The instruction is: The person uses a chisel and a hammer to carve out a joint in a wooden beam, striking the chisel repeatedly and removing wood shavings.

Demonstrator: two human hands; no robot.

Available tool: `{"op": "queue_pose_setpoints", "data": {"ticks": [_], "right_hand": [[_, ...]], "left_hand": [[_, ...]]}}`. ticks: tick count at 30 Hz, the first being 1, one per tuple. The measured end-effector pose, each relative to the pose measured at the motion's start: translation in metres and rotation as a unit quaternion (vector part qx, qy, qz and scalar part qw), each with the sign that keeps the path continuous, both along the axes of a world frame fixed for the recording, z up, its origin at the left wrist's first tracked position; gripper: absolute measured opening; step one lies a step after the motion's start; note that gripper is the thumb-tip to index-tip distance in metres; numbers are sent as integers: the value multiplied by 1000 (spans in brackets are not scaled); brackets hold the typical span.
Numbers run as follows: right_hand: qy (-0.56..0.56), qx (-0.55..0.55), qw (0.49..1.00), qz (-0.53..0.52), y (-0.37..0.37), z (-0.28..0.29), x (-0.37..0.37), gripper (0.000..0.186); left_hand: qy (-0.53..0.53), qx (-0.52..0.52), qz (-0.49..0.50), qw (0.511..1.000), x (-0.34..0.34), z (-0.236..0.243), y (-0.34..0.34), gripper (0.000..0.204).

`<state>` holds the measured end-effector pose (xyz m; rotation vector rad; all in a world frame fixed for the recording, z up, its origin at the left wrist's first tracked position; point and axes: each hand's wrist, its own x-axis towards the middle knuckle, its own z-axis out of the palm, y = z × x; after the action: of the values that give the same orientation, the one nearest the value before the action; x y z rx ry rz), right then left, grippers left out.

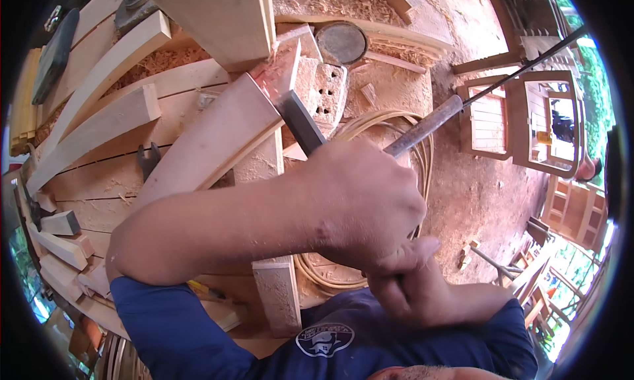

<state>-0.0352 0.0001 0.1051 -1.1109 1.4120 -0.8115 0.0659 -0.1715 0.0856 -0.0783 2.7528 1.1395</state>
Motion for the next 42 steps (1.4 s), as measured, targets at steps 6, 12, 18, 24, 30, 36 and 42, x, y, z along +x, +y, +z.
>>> {"op": "queue_pose_setpoints", "data": {"ticks": [6,12,18,24,30,36,42], "right_hand": [[-41,3,999,16,-13,-9,-7,12],[-4,-12,1000,28,-15,-27,-13,12],[-12,-6,989,-150,21,-25,-25,72],[-50,36,960,-273,73,-44,-70,50],[-152,14,949,-276,103,-22,-73,39],[-21,-94,985,-144,134,-6,-99,41],[81,-14,992,-92,180,-4,-101,46]], "left_hand": [[-13,-6,30,999,0,-4,-8,53],[53,-35,51,997,-7,-9,-17,42],[312,-104,205,922,23,3,-1,18],[119,-365,476,791,128,-5,19,69],[-67,-314,507,800,169,-24,35,92],[-17,-384,330,862,169,-10,82,83],[-81,-428,193,879,186,-8,90,78]]}}
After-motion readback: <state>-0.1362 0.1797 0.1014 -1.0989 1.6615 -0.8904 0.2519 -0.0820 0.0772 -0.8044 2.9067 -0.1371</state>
